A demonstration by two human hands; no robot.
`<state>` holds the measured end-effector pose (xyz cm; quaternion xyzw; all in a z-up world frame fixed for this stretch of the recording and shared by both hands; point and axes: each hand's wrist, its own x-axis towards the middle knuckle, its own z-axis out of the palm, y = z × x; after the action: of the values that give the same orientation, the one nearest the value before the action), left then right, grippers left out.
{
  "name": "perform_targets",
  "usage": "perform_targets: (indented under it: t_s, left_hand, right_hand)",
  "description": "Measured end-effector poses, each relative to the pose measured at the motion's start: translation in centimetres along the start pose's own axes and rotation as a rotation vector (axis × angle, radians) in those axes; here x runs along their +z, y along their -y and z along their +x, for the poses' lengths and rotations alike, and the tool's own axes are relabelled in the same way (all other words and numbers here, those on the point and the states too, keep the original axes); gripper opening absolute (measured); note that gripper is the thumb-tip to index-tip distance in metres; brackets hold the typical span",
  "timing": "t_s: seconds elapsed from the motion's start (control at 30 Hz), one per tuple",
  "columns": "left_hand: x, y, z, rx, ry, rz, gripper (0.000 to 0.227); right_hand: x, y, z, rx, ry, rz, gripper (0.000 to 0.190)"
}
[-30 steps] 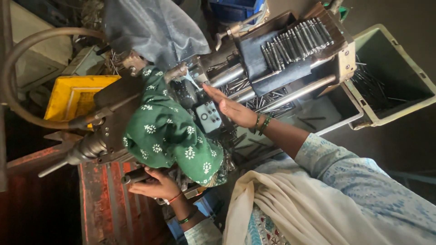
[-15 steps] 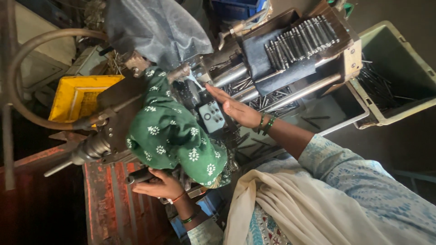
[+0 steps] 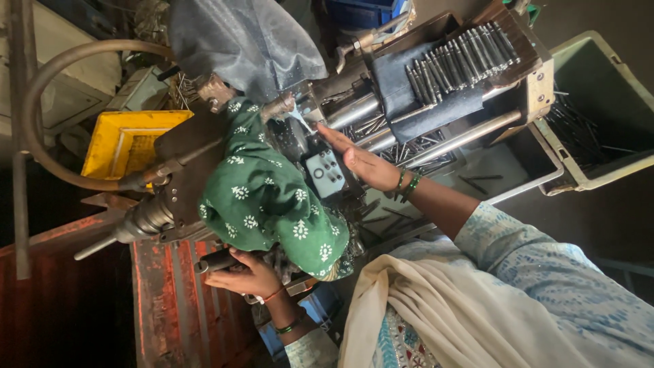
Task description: The person operates a manual metal forming machine, repeatedly inserting small metal rods into the machine, pulling a lever to activate the forming process, and then removing the finished metal pieces. The person places the finished pieces into a collection bin.
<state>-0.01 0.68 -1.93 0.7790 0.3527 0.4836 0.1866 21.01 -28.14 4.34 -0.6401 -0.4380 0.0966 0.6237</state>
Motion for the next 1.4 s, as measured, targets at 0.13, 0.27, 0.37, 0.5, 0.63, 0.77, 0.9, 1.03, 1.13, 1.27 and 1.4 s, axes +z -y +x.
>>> perform_targets:
  t_s: [0.13, 0.27, 0.37, 0.5, 0.63, 0.77, 0.9, 1.03, 1.13, 1.27, 1.4]
  left_hand:
    - [-0.4, -0.8, 0.2, -0.014, 0.011, -0.070, 0.074]
    - [-0.3, -0.7, 0.4, 0.070, -0.015, 0.043, 0.074]
    - [-0.2, -0.5, 0.3, 0.083, -0.023, 0.005, 0.074]
    - [-0.3, -0.3, 0.2, 0.040, 0.000, -0.001, 0.071]
    - [-0.4, -0.7, 0.4, 0.038, -0.002, -0.004, 0.072]
    - [-0.6, -1.4, 0.5, 0.048, -0.002, -0.021, 0.070]
    - [-0.7, -1.8, 0.5, 0.027, 0.003, -0.032, 0.068]
    - [-0.6, -1.5, 0.6, 0.024, 0.002, -0.036, 0.070]
    - [-0.5, -1.1, 0.5, 0.058, -0.012, -0.028, 0.070]
    - [-0.5, -1.1, 0.5, 0.085, -0.018, 0.001, 0.074]
    - [-0.8, -1.5, 0.6, 0.091, -0.010, -0.045, 0.074]
  right_hand:
    - [0.0, -0.2, -0.2, -0.012, 0.005, 0.007, 0.078]
    - [0.1, -0.4, -0.2, -0.019, 0.008, -0.002, 0.078]
    - [0.1, -0.4, -0.2, -0.014, 0.004, 0.006, 0.078]
    - [0.2, -0.5, -0.2, -0.010, -0.002, -0.014, 0.079]
    - [0.2, -0.6, -0.1, -0.013, -0.006, -0.017, 0.080]
    - [0.2, -0.4, -0.2, -0.011, -0.007, -0.016, 0.080]
    - [0.1, -0.3, -0.2, -0.001, -0.004, -0.011, 0.080]
    - [0.0, -0.3, -0.1, -0.011, 0.003, -0.020, 0.079]
    - [0.0, -0.2, -0.1, -0.021, -0.003, -0.004, 0.078]
    - [-0.1, -0.1, -0.1, -0.022, -0.003, -0.006, 0.076]
    - [0.0, 0.1, -0.2, -0.011, -0.007, 0.005, 0.076]
